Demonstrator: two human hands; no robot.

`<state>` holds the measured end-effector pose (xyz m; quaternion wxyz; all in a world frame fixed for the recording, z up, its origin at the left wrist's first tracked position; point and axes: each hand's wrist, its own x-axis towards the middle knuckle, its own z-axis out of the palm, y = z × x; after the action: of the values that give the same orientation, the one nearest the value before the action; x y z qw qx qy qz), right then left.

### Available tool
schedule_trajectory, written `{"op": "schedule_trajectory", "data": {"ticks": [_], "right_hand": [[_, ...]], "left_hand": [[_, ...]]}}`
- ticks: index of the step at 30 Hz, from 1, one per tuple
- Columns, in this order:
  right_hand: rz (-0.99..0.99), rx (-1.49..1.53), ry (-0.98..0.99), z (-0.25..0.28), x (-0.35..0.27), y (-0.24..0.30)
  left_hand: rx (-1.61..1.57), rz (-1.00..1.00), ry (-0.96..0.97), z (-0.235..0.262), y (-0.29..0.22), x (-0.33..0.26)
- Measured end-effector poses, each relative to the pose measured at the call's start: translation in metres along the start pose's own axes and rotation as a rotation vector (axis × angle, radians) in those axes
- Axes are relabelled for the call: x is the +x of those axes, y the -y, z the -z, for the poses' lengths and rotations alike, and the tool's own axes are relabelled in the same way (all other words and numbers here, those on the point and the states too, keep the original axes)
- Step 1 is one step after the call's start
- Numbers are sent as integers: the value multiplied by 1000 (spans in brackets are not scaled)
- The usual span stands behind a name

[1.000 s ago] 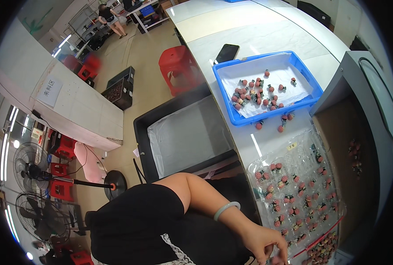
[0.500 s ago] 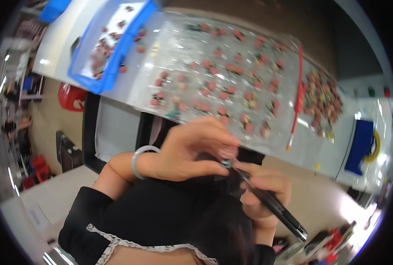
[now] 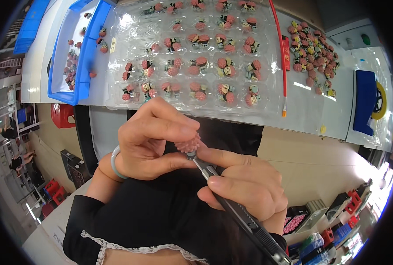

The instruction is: Assembling and detailing small ceramic figurines at a studio workbench.

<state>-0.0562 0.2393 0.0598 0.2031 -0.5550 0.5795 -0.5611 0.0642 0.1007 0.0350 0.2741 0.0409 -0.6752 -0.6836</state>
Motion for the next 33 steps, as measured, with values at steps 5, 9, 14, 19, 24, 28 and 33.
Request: {"op": "schedule_trajectory", "data": {"ticks": [5,9,14,19,24,28,33], "right_hand": [[-34,30,-133,-10,9,5],[-57,31,-114,-9,10,6],[-22,0,-46,-8,10,3],[13,-31,-85,-7,11,2],[143,-139,-69,-6,10,-3],[138,-103,-52,-6,9,-3],[105,-108,-25,-3,12,2]], "left_hand": [[21,-21,-4,1,2,-1],[82,-52,10,3,0,2],[108,-16,16,3,0,1],[84,15,15,4,0,1],[37,70,-1,4,-1,2],[53,73,12,5,-2,1],[5,99,14,4,-3,1]]}}
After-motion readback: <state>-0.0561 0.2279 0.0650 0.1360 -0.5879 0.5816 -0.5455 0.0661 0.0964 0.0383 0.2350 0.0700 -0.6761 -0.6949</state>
